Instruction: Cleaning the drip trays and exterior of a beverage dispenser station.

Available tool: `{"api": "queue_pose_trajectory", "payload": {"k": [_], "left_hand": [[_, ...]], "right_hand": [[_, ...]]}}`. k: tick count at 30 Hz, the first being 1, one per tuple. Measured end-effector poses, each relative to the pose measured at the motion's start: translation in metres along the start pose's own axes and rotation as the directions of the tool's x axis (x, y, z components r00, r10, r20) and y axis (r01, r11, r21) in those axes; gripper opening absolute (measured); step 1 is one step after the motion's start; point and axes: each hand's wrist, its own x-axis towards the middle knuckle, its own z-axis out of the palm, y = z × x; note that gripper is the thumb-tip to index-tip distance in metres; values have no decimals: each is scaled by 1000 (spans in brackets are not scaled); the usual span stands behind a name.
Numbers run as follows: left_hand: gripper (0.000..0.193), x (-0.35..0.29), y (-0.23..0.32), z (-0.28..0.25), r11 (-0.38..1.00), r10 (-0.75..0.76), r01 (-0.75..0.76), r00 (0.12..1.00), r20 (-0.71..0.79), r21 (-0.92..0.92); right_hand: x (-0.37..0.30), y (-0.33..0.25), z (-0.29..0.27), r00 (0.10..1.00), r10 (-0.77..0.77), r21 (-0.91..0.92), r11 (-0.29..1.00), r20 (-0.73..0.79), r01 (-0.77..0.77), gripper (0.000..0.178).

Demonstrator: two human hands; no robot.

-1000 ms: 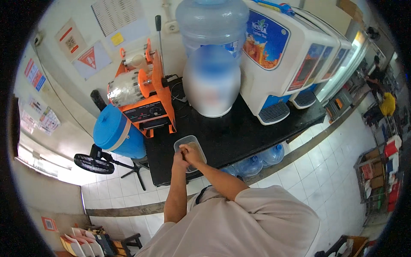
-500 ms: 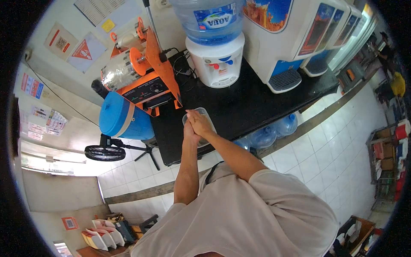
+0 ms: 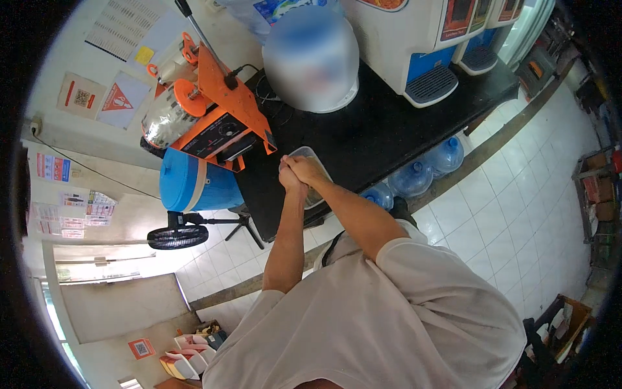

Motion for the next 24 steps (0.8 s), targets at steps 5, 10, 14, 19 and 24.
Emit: {"api": "queue_pose_trajectory", "payload": {"k": [5,10,14,19,24], "left_hand": [[28,-4,-14,-8,964,-30,42,998,-51,263],[26,1,-3,-36,931,-205,171,976,75,323],[21,-3,23,-35,924,-256,182,948,189,338],[22,-11,62,-19,513,160,-425,901,403,746],[17,-33,77,34,749,153,-203,979,133,631]], "right_hand": [[14,25,-7,979,-195,-450,881,-60,147,52],[-2,7,-22,979,-178,-447,871,100,204,43],[-15,-12,-48,959,-73,-343,924,275,169,47],[-21,-35,-70,975,-178,-388,896,135,217,30],[-35,-75,-125,892,-450,-252,870,-48,425,12]]}}
